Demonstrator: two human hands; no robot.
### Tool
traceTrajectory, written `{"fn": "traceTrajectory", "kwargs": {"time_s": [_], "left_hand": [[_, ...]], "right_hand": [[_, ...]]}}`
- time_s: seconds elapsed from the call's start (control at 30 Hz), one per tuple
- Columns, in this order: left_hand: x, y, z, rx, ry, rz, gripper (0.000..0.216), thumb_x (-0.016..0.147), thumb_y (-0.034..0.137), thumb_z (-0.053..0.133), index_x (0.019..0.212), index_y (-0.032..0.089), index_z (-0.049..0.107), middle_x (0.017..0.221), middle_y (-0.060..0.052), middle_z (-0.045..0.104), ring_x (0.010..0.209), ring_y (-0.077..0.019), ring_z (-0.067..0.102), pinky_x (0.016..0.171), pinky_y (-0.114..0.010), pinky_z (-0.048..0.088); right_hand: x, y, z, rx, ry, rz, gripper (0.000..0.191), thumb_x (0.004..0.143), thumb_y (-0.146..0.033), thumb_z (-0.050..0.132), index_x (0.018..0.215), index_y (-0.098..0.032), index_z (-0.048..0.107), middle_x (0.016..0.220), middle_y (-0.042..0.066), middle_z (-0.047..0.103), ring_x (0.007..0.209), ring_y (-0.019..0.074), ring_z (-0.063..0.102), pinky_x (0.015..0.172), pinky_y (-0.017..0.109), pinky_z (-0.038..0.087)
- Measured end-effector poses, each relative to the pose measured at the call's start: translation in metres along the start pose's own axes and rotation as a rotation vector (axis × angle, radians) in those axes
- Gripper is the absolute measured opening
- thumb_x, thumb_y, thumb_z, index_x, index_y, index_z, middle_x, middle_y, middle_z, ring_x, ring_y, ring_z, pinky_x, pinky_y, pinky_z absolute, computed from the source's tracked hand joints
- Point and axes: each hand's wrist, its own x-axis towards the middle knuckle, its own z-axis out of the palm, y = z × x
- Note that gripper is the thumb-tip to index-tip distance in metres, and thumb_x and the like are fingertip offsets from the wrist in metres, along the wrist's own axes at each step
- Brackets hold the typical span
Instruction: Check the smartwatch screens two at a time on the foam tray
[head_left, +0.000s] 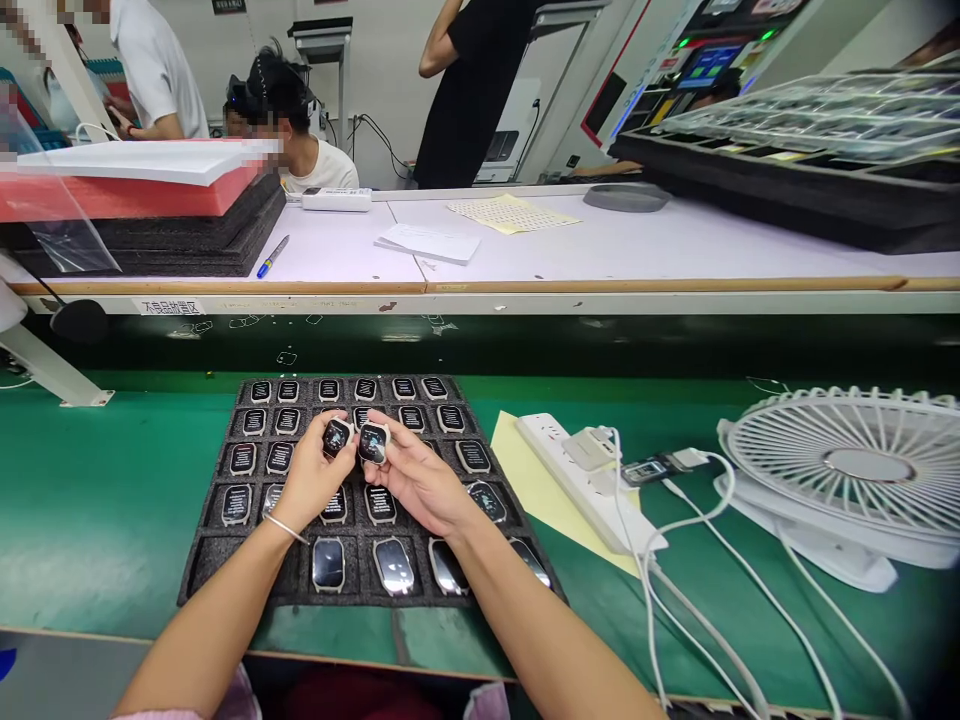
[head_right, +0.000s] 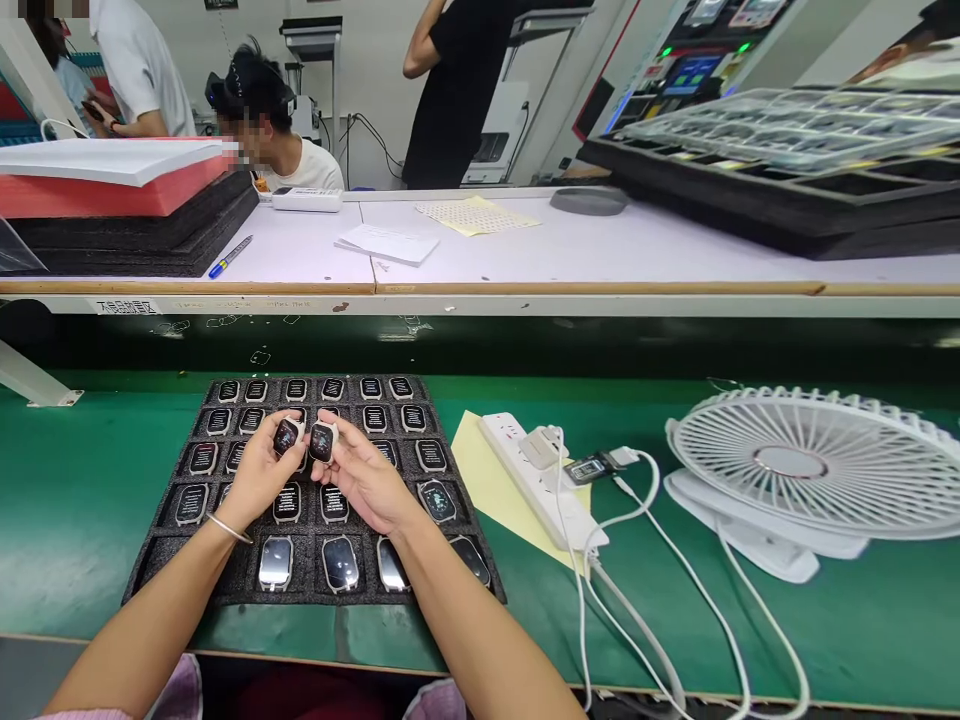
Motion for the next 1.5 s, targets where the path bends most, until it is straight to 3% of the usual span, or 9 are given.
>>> {"fn": "traceTrajectory", "kwargs": {"time_s": [0.2,0.4,0.8,1.0,1.13,1.5], "left_hand": [[0.0005,-0.0009,0.0006,0.004,0.016,0.007,0.038,0.078,0.026,0.063,0.115,0.020,0.058,0.103,-0.005,0.067,0.093,-0.0197,0.065,0.083,-0.032,0.051],[0.0018,-0.0051,-0.0004,0.014,0.036,0.029,0.037,0.074,0.021,0.063,0.111,0.019,0.057,0.103,-0.004,0.065,0.089,-0.0175,0.062,0.079,-0.030,0.048],[0.0011,-0.0031,0.0002,0.052,0.021,0.021,0.038,0.074,0.021,0.062,0.112,0.019,0.058,0.096,-0.003,0.065,0.085,-0.0165,0.061,0.079,-0.030,0.048],[0.0007,-0.0017,-0.0009,0.084,0.027,0.034,0.036,0.076,0.020,0.060,0.112,0.019,0.058,0.093,-0.002,0.066,0.080,-0.0158,0.061,0.077,-0.029,0.049],[0.0002,-0.0018,0.0001,0.062,0.033,0.039,0.035,0.076,0.021,0.061,0.111,0.020,0.058,0.092,-0.002,0.066,0.081,-0.0160,0.062,0.076,-0.029,0.049],[0.0007,-0.0025,0.0012,0.017,0.023,0.026,0.036,0.079,0.028,0.064,0.113,0.019,0.057,0.099,-0.004,0.066,0.086,-0.0168,0.062,0.080,-0.030,0.049]], "right_hand": [[0.0006,-0.0017,0.0010,0.028,0.019,0.006,0.051,0.080,-0.035,0.080,0.128,-0.029,0.065,0.091,0.001,0.071,0.074,0.0145,0.064,0.076,0.032,0.048],[0.0042,-0.0019,-0.0013,0.043,0.059,-0.004,0.047,0.080,-0.033,0.079,0.124,-0.025,0.066,0.106,0.007,0.075,0.074,0.0150,0.063,0.076,0.034,0.049],[0.0036,-0.0014,-0.0013,0.031,0.063,-0.014,0.051,0.079,-0.035,0.080,0.127,-0.029,0.063,0.106,0.004,0.072,0.074,0.0129,0.063,0.079,0.033,0.049],[0.0023,-0.0010,-0.0006,-0.009,0.034,-0.033,0.046,0.076,-0.038,0.083,0.118,-0.030,0.066,0.092,-0.001,0.069,0.074,0.0134,0.063,0.079,0.033,0.050],[0.0011,-0.0008,0.0006,-0.043,0.001,-0.035,0.043,0.077,-0.039,0.082,0.115,-0.030,0.066,0.099,0.001,0.069,0.073,0.0133,0.062,0.079,0.035,0.051],[0.0005,0.0007,-0.0007,-0.024,-0.027,-0.017,0.045,0.078,-0.037,0.081,0.120,-0.029,0.066,0.092,-0.001,0.068,0.076,0.0144,0.064,0.081,0.034,0.050]]}}
